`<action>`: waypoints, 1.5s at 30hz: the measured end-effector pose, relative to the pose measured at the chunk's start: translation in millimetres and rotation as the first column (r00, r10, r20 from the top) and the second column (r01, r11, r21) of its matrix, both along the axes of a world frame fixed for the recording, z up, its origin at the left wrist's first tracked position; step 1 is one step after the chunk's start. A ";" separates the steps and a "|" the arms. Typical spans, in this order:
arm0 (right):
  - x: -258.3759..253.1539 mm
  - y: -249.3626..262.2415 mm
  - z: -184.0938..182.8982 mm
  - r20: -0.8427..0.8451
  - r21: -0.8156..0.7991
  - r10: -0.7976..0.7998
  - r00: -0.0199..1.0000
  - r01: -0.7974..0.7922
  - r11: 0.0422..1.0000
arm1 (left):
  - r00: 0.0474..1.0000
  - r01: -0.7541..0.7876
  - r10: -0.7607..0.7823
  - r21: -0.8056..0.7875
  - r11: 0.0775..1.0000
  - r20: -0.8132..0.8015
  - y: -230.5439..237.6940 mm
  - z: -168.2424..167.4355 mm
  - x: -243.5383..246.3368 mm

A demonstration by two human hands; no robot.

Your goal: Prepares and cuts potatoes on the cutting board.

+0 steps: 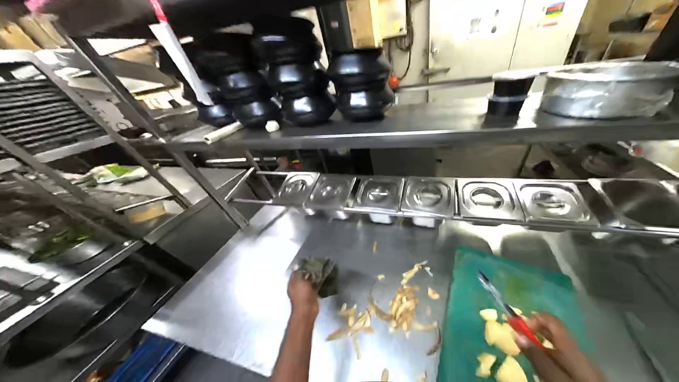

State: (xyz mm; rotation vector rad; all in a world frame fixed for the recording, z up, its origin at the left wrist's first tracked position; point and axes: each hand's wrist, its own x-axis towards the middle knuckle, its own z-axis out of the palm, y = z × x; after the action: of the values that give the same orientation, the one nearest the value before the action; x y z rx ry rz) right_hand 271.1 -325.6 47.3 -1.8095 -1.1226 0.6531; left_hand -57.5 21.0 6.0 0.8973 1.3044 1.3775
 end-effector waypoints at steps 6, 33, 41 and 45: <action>-90.3 142.0 2.4 -0.183 0.212 0.262 0.947 -0.223 0.952 | 0.734 0.168 -0.157 0.047 0.985 0.661 -125.9 43.3 76.1; -71.2 98.5 7.0 -0.252 0.186 0.484 0.838 -0.449 0.874 | 0.904 0.312 -0.315 0.059 0.948 0.288 -114.4 62.9 -19.3; -122.7 125.0 -3.1 -0.128 0.018 0.478 0.869 -0.479 0.877 | 0.690 0.493 -0.477 0.129 0.860 0.545 -161.4 37.9 31.2; -93.7 93.1 -26.2 -0.146 -0.072 0.471 0.870 -0.485 0.872 | 0.721 0.417 -0.385 0.084 0.905 0.576 -154.7 38.2 20.4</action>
State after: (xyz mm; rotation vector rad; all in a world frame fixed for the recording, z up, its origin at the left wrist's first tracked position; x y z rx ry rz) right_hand 177.4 -232.5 21.1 -1.5515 -1.4912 1.1204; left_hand -37.1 -133.7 44.2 0.5974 0.6157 1.1306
